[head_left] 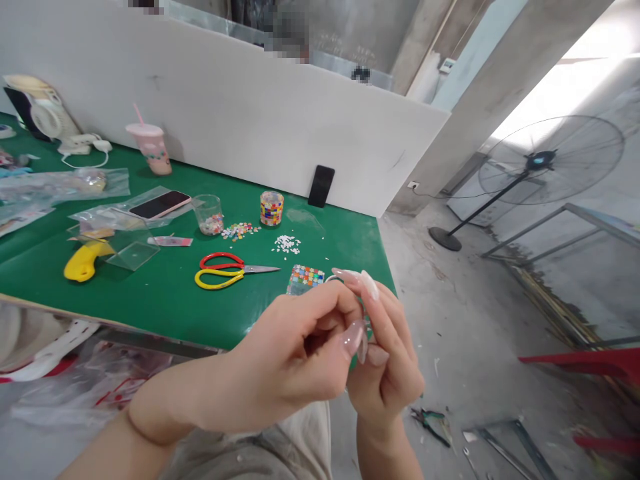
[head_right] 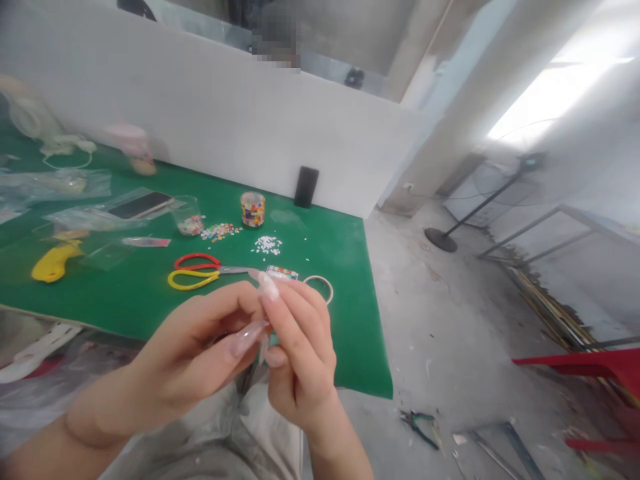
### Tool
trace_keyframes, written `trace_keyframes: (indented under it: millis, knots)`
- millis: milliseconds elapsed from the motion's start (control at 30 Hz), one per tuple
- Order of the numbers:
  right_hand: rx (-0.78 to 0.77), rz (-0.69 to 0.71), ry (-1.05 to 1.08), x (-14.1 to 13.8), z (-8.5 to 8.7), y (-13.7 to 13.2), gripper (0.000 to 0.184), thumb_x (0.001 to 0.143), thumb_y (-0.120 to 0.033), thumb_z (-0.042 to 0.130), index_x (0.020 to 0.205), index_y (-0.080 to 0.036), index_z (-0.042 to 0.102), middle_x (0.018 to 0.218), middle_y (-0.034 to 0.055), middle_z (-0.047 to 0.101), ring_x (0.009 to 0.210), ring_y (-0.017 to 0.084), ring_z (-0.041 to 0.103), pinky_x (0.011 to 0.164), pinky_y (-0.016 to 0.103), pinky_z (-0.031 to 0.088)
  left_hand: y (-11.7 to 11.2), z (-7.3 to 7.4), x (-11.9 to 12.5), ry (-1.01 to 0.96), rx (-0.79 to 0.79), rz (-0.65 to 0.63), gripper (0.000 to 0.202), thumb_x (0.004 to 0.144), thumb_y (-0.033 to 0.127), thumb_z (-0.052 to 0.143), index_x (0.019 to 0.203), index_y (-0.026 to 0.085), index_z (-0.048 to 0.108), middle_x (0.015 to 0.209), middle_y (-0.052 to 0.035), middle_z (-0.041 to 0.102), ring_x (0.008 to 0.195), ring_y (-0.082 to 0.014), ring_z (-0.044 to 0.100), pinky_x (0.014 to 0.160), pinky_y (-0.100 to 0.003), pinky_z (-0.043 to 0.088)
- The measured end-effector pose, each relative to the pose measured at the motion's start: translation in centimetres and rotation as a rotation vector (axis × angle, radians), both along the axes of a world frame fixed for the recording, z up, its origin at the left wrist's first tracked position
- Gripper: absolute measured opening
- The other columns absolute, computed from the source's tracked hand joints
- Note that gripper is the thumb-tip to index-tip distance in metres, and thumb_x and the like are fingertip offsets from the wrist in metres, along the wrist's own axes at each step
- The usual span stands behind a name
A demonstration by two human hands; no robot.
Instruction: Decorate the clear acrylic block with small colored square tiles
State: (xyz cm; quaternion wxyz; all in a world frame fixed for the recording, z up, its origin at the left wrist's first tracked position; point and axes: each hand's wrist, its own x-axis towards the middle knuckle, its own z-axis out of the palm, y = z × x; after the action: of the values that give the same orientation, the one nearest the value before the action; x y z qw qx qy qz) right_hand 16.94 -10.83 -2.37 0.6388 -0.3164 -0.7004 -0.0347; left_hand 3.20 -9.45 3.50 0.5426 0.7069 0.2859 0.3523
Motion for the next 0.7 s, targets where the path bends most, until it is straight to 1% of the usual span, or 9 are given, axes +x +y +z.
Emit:
trace_keyframes:
  millis: [67,200,300,400,467,567,633,700]
  knots:
    - [-0.015,-0.006,0.012,-0.1,0.0,-0.1,0.040,0.103,-0.026,0.041,0.138,-0.018,0.056,0.129,0.0070,0.068,0.120,0.024,0.062,0.098,0.047,0.055,0.0,0.0,0.0,-0.011,0.008,-0.004,0.009,0.082,0.016,0.041,0.078,0.020,0.047,0.064,0.0051,0.041,0.056,-0.0097,0.037,0.049,-0.025,0.028]
    - [-0.033,0.006,0.031,-0.2,-0.1,-0.2,0.040,0.103,-0.028,0.041,0.138,-0.019,0.057,0.129,0.0063,0.069,0.121,0.025,0.061,0.098,0.047,0.055,0.0,-0.1,0.0,-0.044,0.015,0.004,0.011,0.081,0.011,0.042,0.078,0.020,0.047,0.065,0.0056,0.042,0.056,-0.0084,0.035,0.049,-0.023,0.028]
    - [-0.068,0.027,0.082,-0.3,-0.1,-0.3,0.039,0.103,-0.029,0.041,0.136,-0.021,0.058,0.126,0.0065,0.070,0.119,0.025,0.063,0.095,0.047,0.056,-0.1,-0.2,-0.1,-0.059,-0.017,-0.013,0.012,0.082,0.011,0.041,0.077,0.020,0.046,0.064,0.0060,0.040,0.055,-0.0078,0.033,0.049,-0.023,0.027]
    - [-0.112,0.064,0.132,-0.1,0.1,-0.3,0.036,0.102,-0.028,0.045,0.134,-0.025,0.061,0.122,0.0052,0.072,0.114,0.024,0.066,0.092,0.045,0.058,-0.1,-0.2,-0.1,-0.082,-0.055,-0.021,0.012,0.083,0.011,0.042,0.076,0.019,0.046,0.064,0.0063,0.038,0.054,-0.0072,0.030,0.048,-0.023,0.025]
    - [-0.147,0.116,0.162,0.1,0.2,-0.1,0.034,0.100,-0.027,0.048,0.130,-0.028,0.064,0.118,0.0042,0.072,0.110,0.023,0.067,0.089,0.043,0.058,-0.1,-0.2,0.0,-0.101,-0.068,-0.037,0.012,0.085,0.012,0.043,0.076,0.019,0.047,0.064,0.0062,0.039,0.054,-0.0074,0.030,0.048,-0.022,0.025]
    - [-0.194,0.242,0.240,0.4,0.3,0.4,0.029,0.099,-0.028,0.052,0.122,-0.031,0.069,0.113,0.0031,0.072,0.104,0.021,0.068,0.086,0.040,0.059,0.0,0.0,0.0,-0.113,-0.092,-0.066,0.011,0.088,0.014,0.044,0.078,0.019,0.049,0.063,0.0067,0.038,0.053,-0.0069,0.030,0.047,-0.021,0.026]
    - [-0.224,0.315,0.304,0.3,0.3,0.7,0.027,0.099,-0.030,0.052,0.118,-0.034,0.071,0.108,0.0023,0.070,0.101,0.019,0.067,0.086,0.040,0.059,0.1,0.3,0.0,-0.117,-0.115,-0.081,0.012,0.089,0.017,0.045,0.077,0.019,0.048,0.060,0.0079,0.034,0.050,-0.0061,0.029,0.045,-0.021,0.024]
    - [-0.257,0.357,0.346,0.2,0.2,0.9,0.027,0.100,-0.033,0.050,0.115,-0.037,0.072,0.105,0.0015,0.067,0.098,0.018,0.067,0.085,0.040,0.059,0.2,0.4,0.0,-0.120,-0.129,-0.103,0.014,0.088,0.016,0.045,0.074,0.019,0.047,0.057,0.0086,0.032,0.048,-0.0055,0.027,0.045,-0.021,0.023]
